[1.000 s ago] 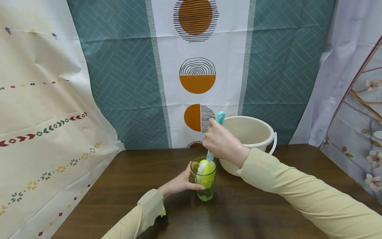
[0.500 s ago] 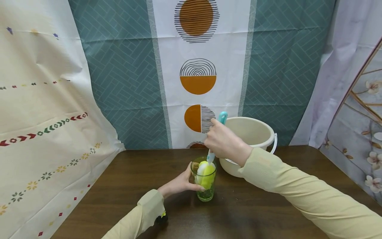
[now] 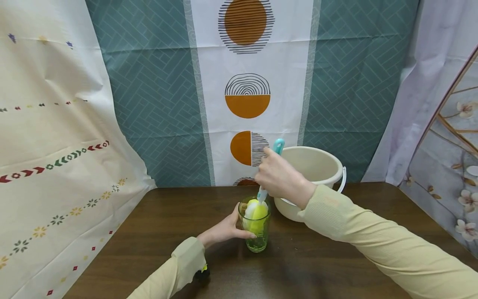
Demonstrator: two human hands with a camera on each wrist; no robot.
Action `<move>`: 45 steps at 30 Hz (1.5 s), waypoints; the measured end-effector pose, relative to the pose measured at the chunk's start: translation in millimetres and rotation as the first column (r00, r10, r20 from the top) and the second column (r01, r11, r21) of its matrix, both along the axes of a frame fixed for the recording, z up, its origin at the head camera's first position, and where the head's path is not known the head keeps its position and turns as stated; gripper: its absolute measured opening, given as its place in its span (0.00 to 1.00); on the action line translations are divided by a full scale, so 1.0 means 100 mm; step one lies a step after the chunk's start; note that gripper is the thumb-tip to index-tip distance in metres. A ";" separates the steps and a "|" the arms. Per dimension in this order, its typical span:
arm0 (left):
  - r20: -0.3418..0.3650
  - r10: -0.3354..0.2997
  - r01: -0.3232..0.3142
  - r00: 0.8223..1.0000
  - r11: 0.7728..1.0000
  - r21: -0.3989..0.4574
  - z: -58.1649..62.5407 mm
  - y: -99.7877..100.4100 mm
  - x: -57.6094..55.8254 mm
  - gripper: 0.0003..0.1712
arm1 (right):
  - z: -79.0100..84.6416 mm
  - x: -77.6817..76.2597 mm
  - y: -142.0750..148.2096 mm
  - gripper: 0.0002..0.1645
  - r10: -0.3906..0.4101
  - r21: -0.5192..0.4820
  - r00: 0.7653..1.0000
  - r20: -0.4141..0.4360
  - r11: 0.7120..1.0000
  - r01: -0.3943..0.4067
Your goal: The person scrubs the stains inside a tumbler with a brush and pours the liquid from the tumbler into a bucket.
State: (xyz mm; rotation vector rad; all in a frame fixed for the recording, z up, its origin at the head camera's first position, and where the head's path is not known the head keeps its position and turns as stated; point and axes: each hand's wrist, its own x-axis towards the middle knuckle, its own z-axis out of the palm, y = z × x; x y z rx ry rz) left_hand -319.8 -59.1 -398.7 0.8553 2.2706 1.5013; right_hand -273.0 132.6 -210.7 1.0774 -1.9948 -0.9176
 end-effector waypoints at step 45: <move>0.003 -0.013 0.013 1.000 1.000 0.003 -0.01 0.00 -0.01 0.49 | 0.12 0.02 0.00 0.19 -0.018 -0.017 0.996 0.087 1.000 0.020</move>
